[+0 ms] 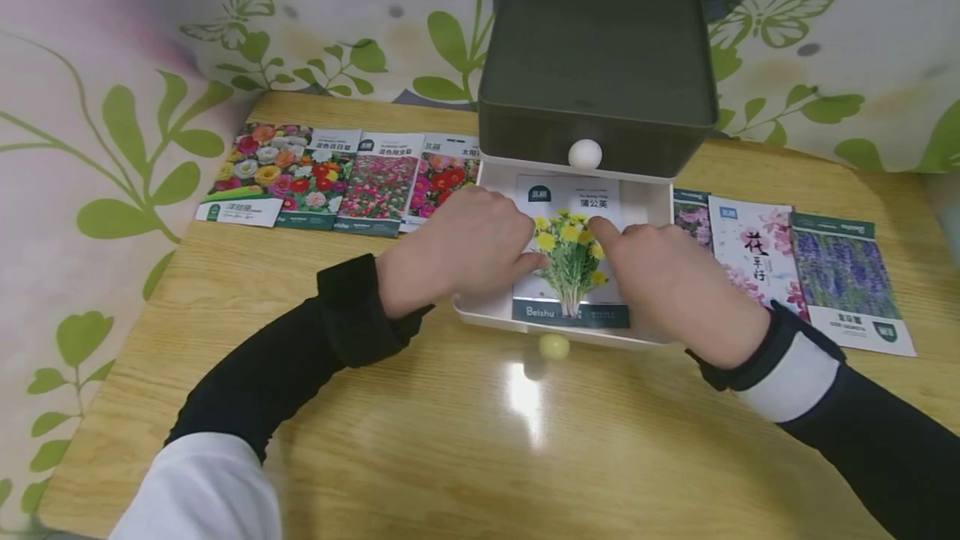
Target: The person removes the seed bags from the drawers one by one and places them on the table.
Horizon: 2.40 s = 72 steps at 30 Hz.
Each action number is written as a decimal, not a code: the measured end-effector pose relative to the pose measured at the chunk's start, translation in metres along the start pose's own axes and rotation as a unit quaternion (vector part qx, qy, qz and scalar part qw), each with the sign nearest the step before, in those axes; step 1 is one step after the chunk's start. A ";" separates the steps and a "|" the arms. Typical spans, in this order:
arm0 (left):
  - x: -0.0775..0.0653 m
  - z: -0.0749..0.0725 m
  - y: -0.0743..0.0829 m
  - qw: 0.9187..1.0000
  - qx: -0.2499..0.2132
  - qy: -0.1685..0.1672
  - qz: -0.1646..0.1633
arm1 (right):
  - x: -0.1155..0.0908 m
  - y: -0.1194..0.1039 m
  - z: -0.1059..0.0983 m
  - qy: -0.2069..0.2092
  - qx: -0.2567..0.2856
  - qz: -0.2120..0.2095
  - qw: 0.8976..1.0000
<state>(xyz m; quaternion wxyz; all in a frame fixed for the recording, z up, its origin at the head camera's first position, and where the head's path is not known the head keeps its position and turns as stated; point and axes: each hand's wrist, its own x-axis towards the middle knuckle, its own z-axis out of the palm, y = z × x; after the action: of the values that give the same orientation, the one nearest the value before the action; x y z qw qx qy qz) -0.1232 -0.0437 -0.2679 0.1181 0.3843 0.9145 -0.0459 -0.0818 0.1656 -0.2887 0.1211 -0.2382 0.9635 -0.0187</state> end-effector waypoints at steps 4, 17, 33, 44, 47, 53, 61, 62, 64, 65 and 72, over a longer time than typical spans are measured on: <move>0.001 -0.001 0.000 0.999 -0.042 0.002 -0.002 | 0.000 0.005 0.003 0.061 0.043 0.001 0.997; 0.003 0.000 -0.002 0.994 -0.105 0.006 -0.011 | 0.001 0.024 0.000 0.122 0.287 0.074 0.947; 0.009 0.005 0.006 0.997 -0.059 0.022 -0.049 | -0.007 0.046 0.001 0.041 0.508 0.143 0.849; 0.007 0.003 0.005 0.985 -0.149 0.070 -0.058 | -0.016 0.049 0.001 0.068 0.490 0.139 0.858; 0.006 0.002 0.004 0.977 -0.179 0.095 -0.063 | -0.020 0.048 0.000 0.077 0.472 0.138 0.867; 0.004 -0.002 0.003 0.961 -0.232 0.140 -0.051 | -0.029 0.047 -0.001 0.072 0.423 0.154 0.890; 0.000 -0.005 0.006 0.951 -0.277 0.140 0.004 | -0.050 0.053 0.005 0.065 0.415 0.146 0.896; -0.001 -0.005 0.006 0.950 -0.280 0.139 0.015 | -0.054 0.054 0.006 0.066 0.414 0.145 0.896; -0.002 -0.006 0.009 0.948 -0.284 0.135 0.040 | -0.061 0.055 0.008 0.074 0.407 0.141 0.899; -0.003 -0.007 0.010 0.948 -0.283 0.133 0.052 | -0.064 0.055 0.008 0.078 0.400 0.143 0.902; -0.004 -0.009 0.020 0.951 -0.264 0.103 0.123 | -0.085 0.058 0.016 0.130 0.373 0.179 0.901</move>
<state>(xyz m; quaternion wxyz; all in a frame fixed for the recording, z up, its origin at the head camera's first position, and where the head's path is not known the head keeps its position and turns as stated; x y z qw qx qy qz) -0.1082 -0.0311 -0.2578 0.1249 0.4511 0.8470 0.2520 -0.0313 0.2564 -0.2904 0.0757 0.0053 0.9194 -0.3860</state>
